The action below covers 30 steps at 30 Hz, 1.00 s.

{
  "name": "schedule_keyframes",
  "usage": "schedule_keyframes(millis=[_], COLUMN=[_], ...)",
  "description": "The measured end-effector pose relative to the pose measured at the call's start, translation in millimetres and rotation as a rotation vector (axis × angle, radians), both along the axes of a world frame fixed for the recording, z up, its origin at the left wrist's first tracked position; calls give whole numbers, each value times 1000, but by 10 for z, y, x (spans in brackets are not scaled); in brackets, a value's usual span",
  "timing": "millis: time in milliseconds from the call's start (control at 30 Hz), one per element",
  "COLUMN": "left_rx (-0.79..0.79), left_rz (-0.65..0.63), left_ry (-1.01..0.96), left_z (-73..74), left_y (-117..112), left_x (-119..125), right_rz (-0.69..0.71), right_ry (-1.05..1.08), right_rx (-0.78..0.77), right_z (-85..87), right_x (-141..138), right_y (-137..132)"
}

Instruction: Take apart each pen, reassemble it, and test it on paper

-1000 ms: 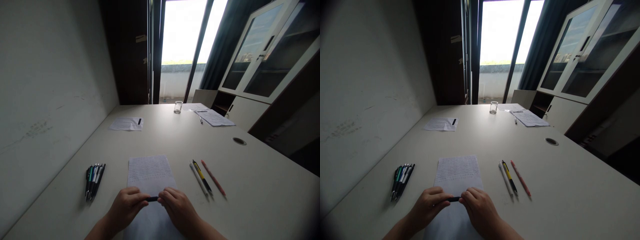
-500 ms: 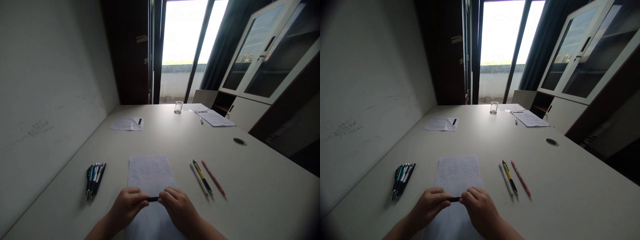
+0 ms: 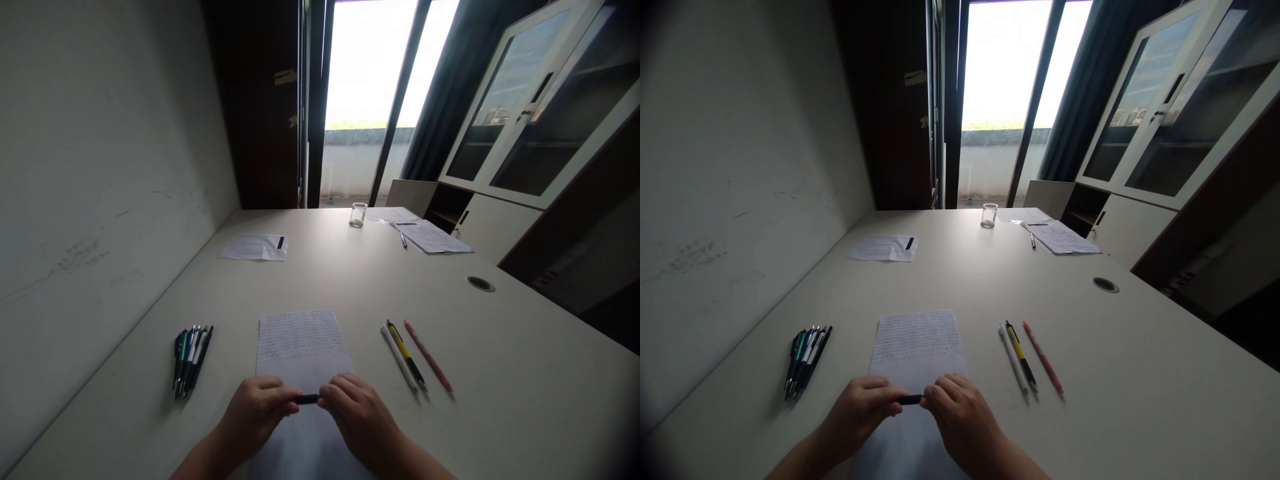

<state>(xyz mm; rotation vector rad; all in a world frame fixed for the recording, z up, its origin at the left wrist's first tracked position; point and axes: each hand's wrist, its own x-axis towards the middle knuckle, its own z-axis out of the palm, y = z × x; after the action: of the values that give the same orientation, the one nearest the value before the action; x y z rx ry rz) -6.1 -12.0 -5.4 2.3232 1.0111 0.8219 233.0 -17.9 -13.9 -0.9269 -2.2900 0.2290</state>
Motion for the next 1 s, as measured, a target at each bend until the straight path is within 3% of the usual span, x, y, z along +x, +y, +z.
schedule_keyframes(millis=[367,767,1000], left_rx=[66,109,72], left_rz=[-35,-53,-73], left_ry=[30,102,90], left_z=[4,-137,-78], left_y=[-3,-24,-19], left_x=[21,10,31], right_rz=[-9,-2,9], right_ry=[-10,-29,-33], right_rx=[-7,30,18], right_z=[12,47,90], right_x=[-5,-12,-12], right_y=[2,-9,-17])
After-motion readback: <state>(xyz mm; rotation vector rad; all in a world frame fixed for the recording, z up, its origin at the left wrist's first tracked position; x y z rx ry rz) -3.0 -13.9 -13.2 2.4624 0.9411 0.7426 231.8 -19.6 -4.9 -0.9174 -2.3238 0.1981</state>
